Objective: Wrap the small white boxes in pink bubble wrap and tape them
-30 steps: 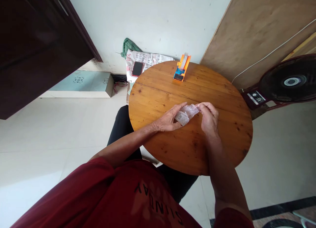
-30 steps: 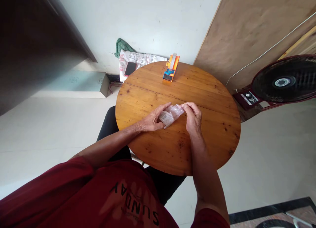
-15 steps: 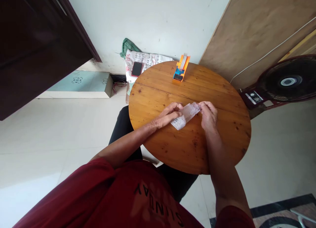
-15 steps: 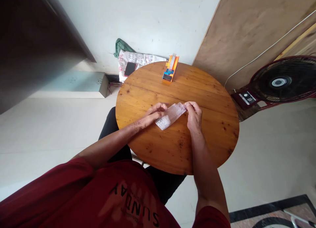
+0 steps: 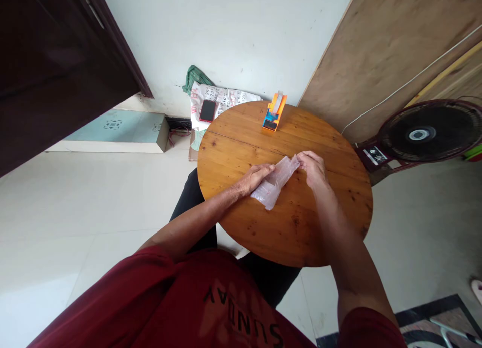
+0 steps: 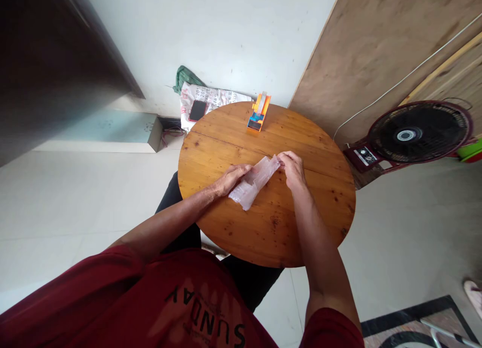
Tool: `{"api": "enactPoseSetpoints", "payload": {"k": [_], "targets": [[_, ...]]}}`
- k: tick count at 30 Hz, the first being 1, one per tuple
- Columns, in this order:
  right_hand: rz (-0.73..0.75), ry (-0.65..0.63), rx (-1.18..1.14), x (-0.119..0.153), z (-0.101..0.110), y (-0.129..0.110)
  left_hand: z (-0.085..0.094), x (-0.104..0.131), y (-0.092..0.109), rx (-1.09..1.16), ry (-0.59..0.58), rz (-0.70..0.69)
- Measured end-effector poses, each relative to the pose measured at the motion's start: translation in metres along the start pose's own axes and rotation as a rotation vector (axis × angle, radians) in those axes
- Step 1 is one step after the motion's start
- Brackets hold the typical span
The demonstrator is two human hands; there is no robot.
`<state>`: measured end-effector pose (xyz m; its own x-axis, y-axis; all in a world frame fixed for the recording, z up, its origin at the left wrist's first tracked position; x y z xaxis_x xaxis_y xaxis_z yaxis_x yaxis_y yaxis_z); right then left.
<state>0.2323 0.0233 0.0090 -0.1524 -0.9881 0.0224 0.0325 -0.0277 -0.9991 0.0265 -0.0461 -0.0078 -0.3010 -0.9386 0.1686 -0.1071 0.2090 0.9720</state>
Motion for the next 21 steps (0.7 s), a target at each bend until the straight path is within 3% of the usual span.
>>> {"api": "enactPoseSetpoints", "payload": {"k": [7,11,13,16,19,21], "targets": [[-0.136,-0.079,0.070,-0.019,-0.022,0.002,0.002,-0.007,-0.008,-0.002,-0.015,-0.034],[-0.089,0.067,0.143,-0.010,-0.009,-0.010,0.004,-0.010,-0.009,-0.012,0.039,-0.059],[0.032,0.133,0.295,0.005,-0.004,-0.026,0.004,-0.012,-0.011,-0.042,0.050,-0.028],[0.203,0.070,0.651,0.034,-0.020,-0.052,0.004,-0.012,-0.012,-0.123,0.008,-0.013],[0.210,-0.007,1.044,0.053,-0.047,-0.062,0.005,-0.009,-0.007,-0.239,-0.017,-0.126],[0.212,-0.020,1.168,0.054,-0.061,-0.061,0.006,-0.006,-0.003,-0.287,-0.015,-0.196]]}}
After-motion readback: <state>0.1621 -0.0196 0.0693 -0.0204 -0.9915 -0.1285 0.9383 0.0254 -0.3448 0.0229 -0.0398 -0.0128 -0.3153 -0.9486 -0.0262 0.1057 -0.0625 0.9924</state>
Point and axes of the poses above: each hand's wrist, its own x-axis away from the middle knuckle, its own z-axis out of the back of the hand, y = z × x, the point moved 5 cm from there along -x, towards the middle knuckle, and after that the axes turned 7 degrees about -x, right-handed, at the moved point
